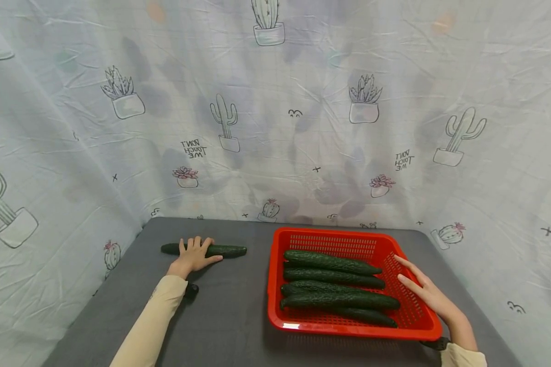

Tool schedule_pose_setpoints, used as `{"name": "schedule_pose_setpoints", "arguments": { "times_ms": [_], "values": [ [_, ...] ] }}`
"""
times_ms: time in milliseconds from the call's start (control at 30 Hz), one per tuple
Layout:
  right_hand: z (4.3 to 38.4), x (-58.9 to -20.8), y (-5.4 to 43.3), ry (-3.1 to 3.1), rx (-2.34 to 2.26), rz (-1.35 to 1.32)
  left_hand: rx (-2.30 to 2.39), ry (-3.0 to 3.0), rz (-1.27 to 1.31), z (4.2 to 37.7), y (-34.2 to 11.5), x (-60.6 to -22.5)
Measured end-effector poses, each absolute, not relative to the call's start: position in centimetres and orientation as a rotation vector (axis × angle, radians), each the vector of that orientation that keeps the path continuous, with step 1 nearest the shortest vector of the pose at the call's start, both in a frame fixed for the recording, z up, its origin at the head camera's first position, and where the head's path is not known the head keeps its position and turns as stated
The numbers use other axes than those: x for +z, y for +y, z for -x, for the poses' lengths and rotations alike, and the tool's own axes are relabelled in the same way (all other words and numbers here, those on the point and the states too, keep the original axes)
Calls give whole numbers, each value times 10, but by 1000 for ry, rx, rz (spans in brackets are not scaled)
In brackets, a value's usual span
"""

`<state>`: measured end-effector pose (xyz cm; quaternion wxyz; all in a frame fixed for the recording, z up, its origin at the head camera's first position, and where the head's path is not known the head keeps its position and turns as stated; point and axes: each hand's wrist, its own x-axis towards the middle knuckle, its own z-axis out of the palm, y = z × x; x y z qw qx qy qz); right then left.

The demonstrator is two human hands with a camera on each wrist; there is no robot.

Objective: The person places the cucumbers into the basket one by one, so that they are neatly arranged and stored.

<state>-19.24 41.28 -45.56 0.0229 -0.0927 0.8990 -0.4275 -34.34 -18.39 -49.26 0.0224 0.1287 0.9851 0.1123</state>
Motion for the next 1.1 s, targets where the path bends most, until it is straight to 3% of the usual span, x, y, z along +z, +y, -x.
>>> {"name": "schedule_pose_setpoints", "arguments": {
  "times_ms": [633, 1100],
  "values": [
    [195, -457, 415, 2772, -1366, 303, 398, 3116, -354, 342, -181, -495],
    [193, -455, 413, 2776, -1368, 315, 435, 3225, -333, 335, -152, -462]
  ]
}}
